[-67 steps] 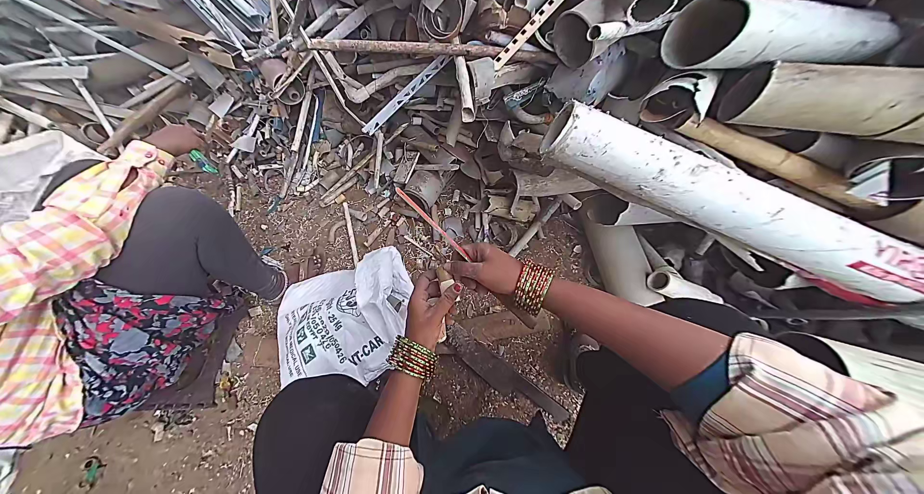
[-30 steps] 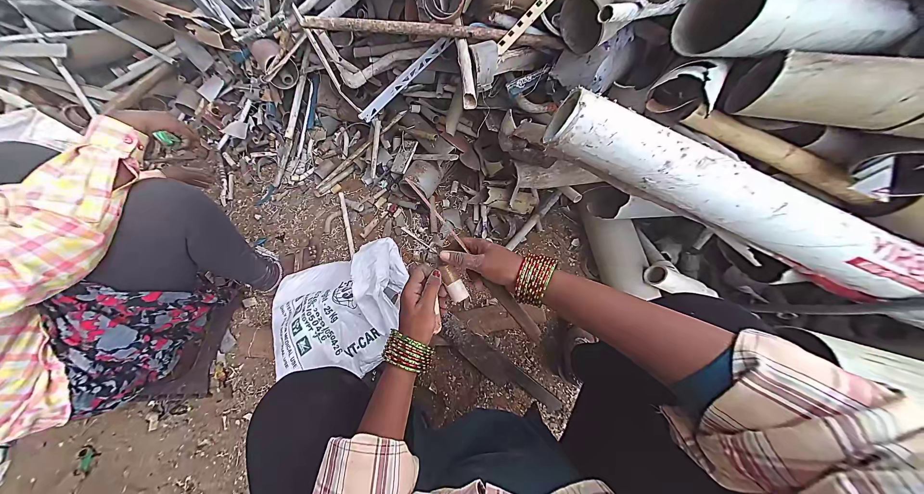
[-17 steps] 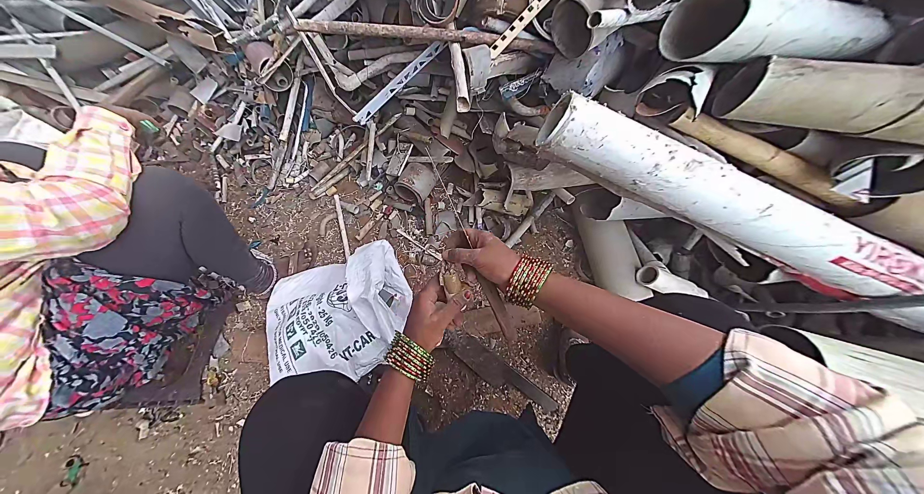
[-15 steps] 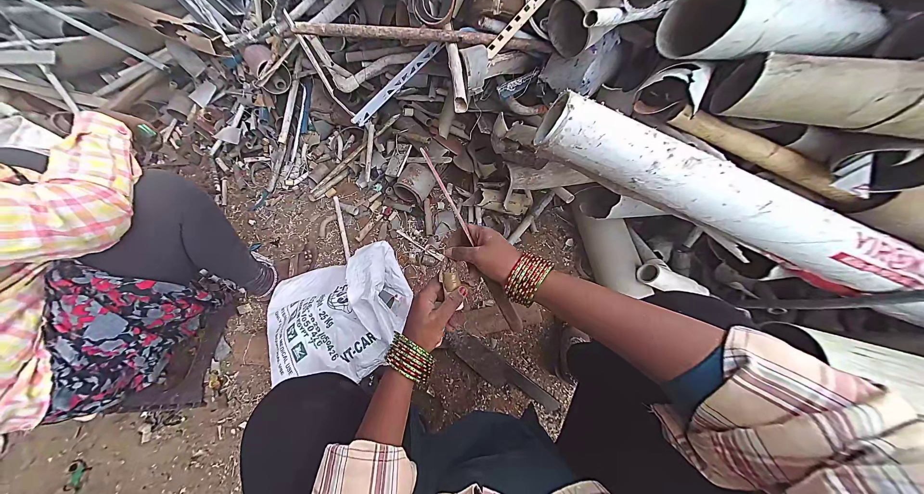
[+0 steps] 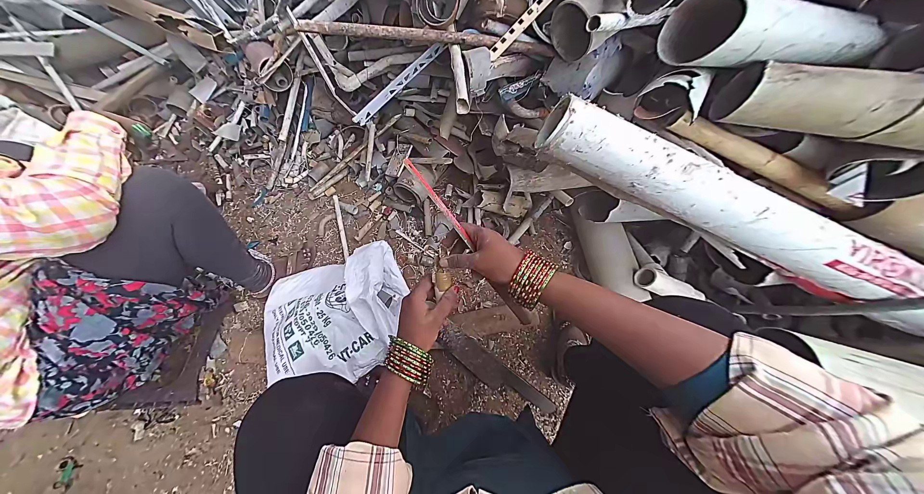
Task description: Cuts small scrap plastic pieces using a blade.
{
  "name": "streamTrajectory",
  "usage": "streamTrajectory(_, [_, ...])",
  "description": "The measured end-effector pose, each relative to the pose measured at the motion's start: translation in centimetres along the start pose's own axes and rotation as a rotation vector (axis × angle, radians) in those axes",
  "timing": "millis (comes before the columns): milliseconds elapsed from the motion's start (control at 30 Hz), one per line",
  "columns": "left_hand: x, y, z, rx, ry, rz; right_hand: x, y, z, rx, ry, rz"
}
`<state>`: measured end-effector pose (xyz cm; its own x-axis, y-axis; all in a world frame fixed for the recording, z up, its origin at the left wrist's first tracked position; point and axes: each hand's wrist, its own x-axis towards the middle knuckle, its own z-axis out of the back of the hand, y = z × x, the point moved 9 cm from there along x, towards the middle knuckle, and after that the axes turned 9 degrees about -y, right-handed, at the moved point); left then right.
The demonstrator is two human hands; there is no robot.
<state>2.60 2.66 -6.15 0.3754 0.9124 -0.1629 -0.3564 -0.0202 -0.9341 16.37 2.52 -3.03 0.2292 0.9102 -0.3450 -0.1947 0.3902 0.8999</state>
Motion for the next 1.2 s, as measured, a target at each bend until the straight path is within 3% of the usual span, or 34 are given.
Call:
streamTrajectory(400, [0.3,-0.3,-0.4,0.183,0.04,-0.067,0.0,-0.3,-0.2,0.038,0.018,-0.045])
streamTrajectory(633, [0.3,-1.0,-0.2,0.167,0.014,-0.053,0.8,-0.1,1.5,0.101,-0.16,0.03])
streamTrajectory(833, [0.1,-0.1,0.3,0.187,-0.002,0.001,1.2,-0.1,2.9,0.027,-0.208,0.051])
streamTrajectory(1067, [0.4,0.5,0.1,0.223,0.019,0.049,0.8,-1.7,1.1,-0.071,-0.079,-0.133])
streamTrajectory(1200, [0.6,1.0,1.8,0.011,-0.22,0.167,-0.3,-2.2,-0.9,-0.118,0.05,-0.196])
